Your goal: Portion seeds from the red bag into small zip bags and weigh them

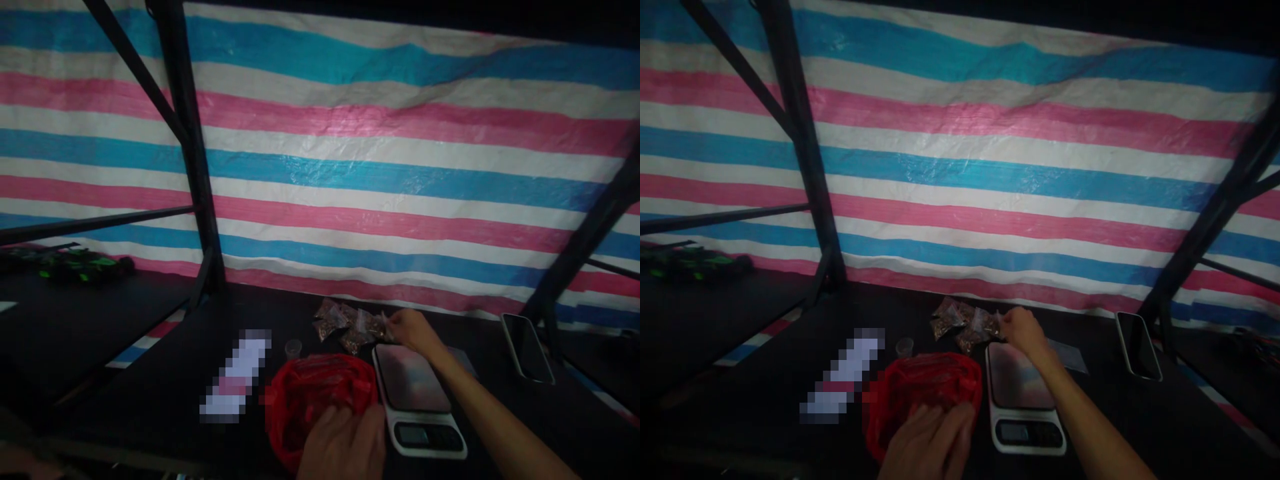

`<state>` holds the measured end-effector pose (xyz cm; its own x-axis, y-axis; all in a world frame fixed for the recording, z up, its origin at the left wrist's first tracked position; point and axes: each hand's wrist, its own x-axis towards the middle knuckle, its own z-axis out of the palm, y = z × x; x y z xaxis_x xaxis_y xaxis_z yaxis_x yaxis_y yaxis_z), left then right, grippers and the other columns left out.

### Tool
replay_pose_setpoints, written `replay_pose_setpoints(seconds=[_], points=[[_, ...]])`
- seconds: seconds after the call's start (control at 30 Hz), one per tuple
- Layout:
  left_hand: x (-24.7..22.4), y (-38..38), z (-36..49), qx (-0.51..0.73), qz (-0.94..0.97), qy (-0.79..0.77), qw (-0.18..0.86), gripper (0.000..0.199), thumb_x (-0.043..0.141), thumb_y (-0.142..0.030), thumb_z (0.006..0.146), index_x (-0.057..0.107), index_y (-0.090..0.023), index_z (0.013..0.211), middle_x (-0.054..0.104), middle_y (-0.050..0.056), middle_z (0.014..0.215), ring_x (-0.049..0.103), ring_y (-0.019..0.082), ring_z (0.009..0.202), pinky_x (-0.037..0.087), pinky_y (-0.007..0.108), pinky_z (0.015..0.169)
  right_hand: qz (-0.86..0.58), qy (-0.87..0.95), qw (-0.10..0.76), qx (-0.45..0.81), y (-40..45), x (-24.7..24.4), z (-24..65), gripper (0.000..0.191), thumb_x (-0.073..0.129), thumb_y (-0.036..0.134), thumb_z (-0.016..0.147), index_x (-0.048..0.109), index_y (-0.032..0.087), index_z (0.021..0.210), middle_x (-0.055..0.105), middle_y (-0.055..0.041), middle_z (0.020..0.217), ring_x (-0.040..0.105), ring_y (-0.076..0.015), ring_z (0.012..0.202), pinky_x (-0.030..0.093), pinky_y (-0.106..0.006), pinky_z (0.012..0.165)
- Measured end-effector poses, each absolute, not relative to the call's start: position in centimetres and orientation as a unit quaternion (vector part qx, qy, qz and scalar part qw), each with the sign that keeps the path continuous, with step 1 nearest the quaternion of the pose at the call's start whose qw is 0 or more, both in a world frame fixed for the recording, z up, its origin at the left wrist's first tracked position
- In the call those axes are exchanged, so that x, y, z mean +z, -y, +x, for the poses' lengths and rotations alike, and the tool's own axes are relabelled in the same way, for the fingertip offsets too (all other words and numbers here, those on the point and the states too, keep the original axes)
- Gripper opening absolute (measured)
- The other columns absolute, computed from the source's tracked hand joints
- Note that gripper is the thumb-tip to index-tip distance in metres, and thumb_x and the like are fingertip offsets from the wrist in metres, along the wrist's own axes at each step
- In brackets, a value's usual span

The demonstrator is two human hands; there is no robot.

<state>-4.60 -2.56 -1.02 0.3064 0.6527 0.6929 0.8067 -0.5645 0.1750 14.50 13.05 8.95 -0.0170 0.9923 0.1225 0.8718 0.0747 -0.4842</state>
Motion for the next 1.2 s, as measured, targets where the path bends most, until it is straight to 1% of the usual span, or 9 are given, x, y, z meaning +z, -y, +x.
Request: replay_pose_setpoints(seconds=[0.07, 0.1, 0.2, 0.27, 0.47, 0.67, 0.83, 1.0, 1.2], points=[[2.0, 2.4, -4.0, -0.329, -0.821, 0.463, -0.05, 0.04, 0.044, -0.007, 0.096, 0.069, -0.027, 0.121, 0.083, 0.001, 0.085, 0.078, 0.021, 0.065, 0.056, 0.029, 0.061, -0.657, 0.674, 0.283, 0.186, -12.6, 10.2, 15.4, 0.041, 0.065, 0.047, 0.088, 0.068, 0.02, 0.057, 0.064, -0.0047, 0.056, 0.067, -0.0219, 0.062, 0.044, -0.031, 0.06], [3.6, 2.2, -3.8, -0.312, -0.819, 0.465, -0.121, 0.043, 0.045, -0.008, 0.096, 0.069, -0.026, 0.126, 0.084, 0.004, 0.095, 0.082, 0.025, 0.08, 0.059, 0.031, 0.066, -0.651, 0.659, 0.317, 0.205, -12.1, 10.7, 15.8, 0.045, 0.06, 0.055, 0.09, 0.071, 0.02, 0.063, 0.067, -0.0048, 0.061, 0.065, -0.0203, 0.062, 0.045, -0.03, 0.06], [7.7, 1.2, -3.9, -0.369, -0.755, 0.468, -0.275, 0.049, 0.037, -0.019, 0.106, 0.056, -0.026, 0.151, 0.071, 0.011, 0.143, 0.074, 0.03, 0.122, 0.056, 0.042, 0.103, -0.62, 0.619, 0.405, 0.261, -9.7, 12.1, 15.9, 0.054, 0.062, 0.072, 0.081, 0.073, 0.02, 0.072, 0.07, -0.0055, 0.071, 0.061, -0.0175, 0.063, 0.046, -0.029, 0.06], [9.0, 0.7, -3.8, -0.436, -0.695, 0.455, -0.346, 0.045, 0.037, -0.032, 0.11, 0.055, -0.027, 0.151, 0.064, 0.011, 0.152, 0.064, 0.028, 0.135, 0.047, 0.044, 0.115, -0.54, 0.567, 0.492, 0.381, -7.6, 12.6, 15.0, 0.049, 0.084, 0.068, 0.065, 0.072, 0.02, 0.07, 0.07, -0.0039, 0.072, 0.059, -0.017, 0.064, 0.046, -0.028, 0.06], [8.5, 0.3, -3.3, -0.5, -0.56, 0.456, -0.477, 0.037, 0.044, -0.051, 0.108, 0.065, -0.023, 0.122, 0.074, 0.008, 0.116, 0.067, 0.024, 0.109, 0.049, 0.036, 0.096, -0.448, 0.584, 0.427, 0.525, -3.7, 11.0, 11.2, 0.043, 0.098, 0.051, 0.06, 0.069, 0.02, 0.062, 0.067, -0.0001, 0.063, 0.058, -0.0154, 0.062, 0.045, -0.026, 0.06], [7.8, -0.6, -5.1, -0.467, -0.538, 0.404, -0.574, 0.036, 0.059, -0.057, 0.102, 0.057, -0.023, 0.09, 0.055, -0.005, 0.079, 0.048, 0.013, 0.07, 0.037, 0.027, 0.066, -0.384, 0.567, 0.409, 0.604, -3.9, 7.2, 10.6, 0.042, 0.097, 0.05, 0.068, 0.065, 0.022, 0.065, 0.061, 0.003, 0.063, 0.059, -0.0142, 0.061, 0.047, -0.025, 0.061], [8.2, -0.5, -7.0, -0.453, -0.564, 0.377, -0.578, 0.035, 0.055, -0.05, 0.105, 0.056, -0.021, 0.086, 0.053, -0.005, 0.078, 0.046, 0.012, 0.071, 0.038, 0.026, 0.067, -0.314, 0.576, 0.39, 0.646, -4.2, 6.6, 10.3, 0.046, 0.091, 0.057, 0.075, 0.065, 0.021, 0.069, 0.061, 0.0017, 0.066, 0.058, -0.0139, 0.063, 0.045, -0.024, 0.06], [8.4, 0.1, -7.6, -0.431, -0.551, 0.48, -0.53, 0.032, 0.051, -0.049, 0.106, 0.053, -0.024, 0.087, 0.045, -0.008, 0.074, 0.038, 0.011, 0.065, 0.033, 0.024, 0.059, -0.384, 0.528, 0.423, 0.628, -3.3, 7.8, 8.9, 0.042, 0.088, 0.056, 0.075, 0.065, 0.021, 0.072, 0.06, 0.0017, 0.07, 0.053, -0.0145, 0.065, 0.043, -0.023, 0.059], [9.1, 0.0, -8.2, -0.409, -0.615, 0.521, -0.427, 0.028, 0.056, -0.038, 0.102, 0.057, -0.022, 0.079, 0.058, -0.004, 0.076, 0.051, 0.013, 0.072, 0.037, 0.024, 0.063, -0.448, 0.562, 0.465, 0.517, -2.7, 8.9, 8.6, 0.047, 0.075, 0.069, 0.081, 0.066, 0.024, 0.071, 0.062, -0.0011, 0.071, 0.059, -0.0192, 0.068, 0.05, -0.027, 0.061]])
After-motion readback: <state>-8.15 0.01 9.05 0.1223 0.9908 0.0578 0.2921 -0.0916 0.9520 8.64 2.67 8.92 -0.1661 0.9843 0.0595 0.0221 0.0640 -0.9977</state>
